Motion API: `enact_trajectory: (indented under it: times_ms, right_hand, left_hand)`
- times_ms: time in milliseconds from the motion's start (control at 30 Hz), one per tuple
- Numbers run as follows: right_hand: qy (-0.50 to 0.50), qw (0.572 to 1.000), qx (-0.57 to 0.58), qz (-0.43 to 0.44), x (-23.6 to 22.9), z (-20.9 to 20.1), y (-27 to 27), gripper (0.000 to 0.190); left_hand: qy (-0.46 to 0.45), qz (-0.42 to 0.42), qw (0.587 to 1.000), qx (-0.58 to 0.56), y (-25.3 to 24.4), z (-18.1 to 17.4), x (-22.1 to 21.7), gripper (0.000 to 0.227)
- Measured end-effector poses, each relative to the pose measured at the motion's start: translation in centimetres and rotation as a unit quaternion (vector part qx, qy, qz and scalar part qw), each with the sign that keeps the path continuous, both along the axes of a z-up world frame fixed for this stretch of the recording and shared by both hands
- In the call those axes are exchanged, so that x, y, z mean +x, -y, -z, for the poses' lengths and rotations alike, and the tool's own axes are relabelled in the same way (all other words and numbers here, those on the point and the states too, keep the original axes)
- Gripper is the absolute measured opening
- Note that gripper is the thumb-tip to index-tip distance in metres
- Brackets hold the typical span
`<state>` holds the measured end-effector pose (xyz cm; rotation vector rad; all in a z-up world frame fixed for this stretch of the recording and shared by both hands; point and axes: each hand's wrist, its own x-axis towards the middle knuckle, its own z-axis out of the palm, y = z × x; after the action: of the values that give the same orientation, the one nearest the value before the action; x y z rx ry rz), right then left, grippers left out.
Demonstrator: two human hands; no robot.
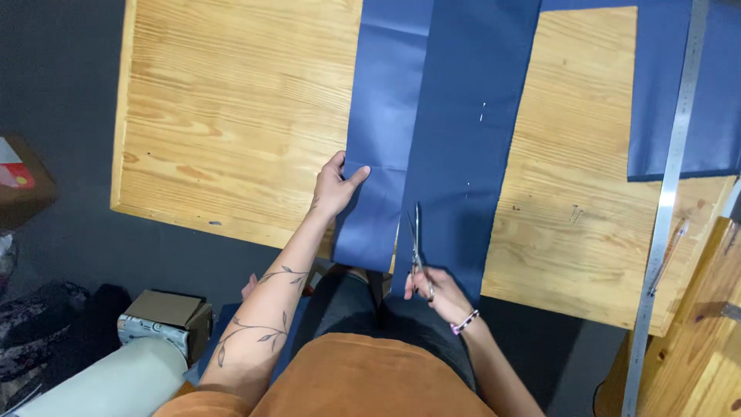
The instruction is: The person pins a folded piece of dark blue fabric on a wooden table, then uses scissors to cut along the pinned edge. They separate the cut strip and continue cutting another section of the fabric.
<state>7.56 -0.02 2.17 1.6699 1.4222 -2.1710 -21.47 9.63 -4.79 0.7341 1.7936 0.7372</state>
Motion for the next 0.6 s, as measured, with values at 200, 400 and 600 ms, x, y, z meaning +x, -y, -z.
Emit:
enact_trajectory:
  times_ms: [200, 400, 600]
  right_hand:
    - [-0.030, 0.999, 0.033, 0.008, -0.3, 2.9, 2.0, 0.054]
    - [-0.050, 0.994, 0.060, 0.071, -2.4, 4.5, 2.0, 0.049]
    - [0.009, 0.984, 0.115, 0.136, -5.5, 4.9, 0.9, 0.034]
  left_hand:
    - [0.011, 0.001, 1.000, 0.018, 0.2, 0.8, -0.2, 0.016]
    - [0.012, 0.025, 0.999, 0.024, 0.0, -1.4, -0.6, 0.016]
    - [0.024, 0.063, 0.997, 0.048, 0.0, -2.6, -1.4, 0.020]
